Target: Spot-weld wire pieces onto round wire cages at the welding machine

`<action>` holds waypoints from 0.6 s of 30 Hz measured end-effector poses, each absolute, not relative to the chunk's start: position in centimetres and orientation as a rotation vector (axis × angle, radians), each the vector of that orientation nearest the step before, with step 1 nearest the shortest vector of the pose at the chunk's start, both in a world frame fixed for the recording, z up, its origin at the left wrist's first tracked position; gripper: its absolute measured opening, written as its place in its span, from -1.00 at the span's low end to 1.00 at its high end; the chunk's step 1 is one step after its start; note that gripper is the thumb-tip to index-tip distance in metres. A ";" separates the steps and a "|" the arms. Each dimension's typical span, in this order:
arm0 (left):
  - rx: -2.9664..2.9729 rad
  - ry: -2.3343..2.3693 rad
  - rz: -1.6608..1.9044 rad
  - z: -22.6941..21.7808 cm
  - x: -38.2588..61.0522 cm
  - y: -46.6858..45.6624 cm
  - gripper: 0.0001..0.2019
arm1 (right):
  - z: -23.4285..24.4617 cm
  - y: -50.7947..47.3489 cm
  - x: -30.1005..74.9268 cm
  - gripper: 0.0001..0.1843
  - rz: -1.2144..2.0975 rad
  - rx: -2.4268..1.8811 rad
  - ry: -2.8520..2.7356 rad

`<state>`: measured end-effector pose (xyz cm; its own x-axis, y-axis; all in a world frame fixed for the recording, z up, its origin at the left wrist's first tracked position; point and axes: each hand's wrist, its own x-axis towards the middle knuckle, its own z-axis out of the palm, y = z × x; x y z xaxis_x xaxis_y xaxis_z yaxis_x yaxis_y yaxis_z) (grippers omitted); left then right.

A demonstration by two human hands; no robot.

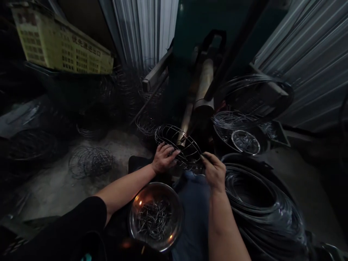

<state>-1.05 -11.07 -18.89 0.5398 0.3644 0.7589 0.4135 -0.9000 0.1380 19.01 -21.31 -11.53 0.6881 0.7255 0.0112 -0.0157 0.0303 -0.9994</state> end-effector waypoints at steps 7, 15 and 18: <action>-2.722 -0.787 -1.271 -19.2 -0.5 -11.5 -0.59 | -10.9 -21.1 19.2 -0.65 0.648 -1.395 -0.611; -2.690 -0.785 -1.397 -19.0 -0.7 -12.0 -0.49 | -8.1 -21.4 18.6 -0.66 0.624 -1.522 -0.830; -2.639 -0.859 -1.515 -18.8 -0.5 -12.1 -0.38 | -5.9 -20.0 18.1 -0.63 0.661 -1.565 -0.851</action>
<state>-0.48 -12.13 -18.80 0.3935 0.4631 0.7942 0.4436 -0.8523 0.2772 18.08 -20.01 -5.86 0.5746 0.8172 0.0444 0.1590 -0.0583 -0.9856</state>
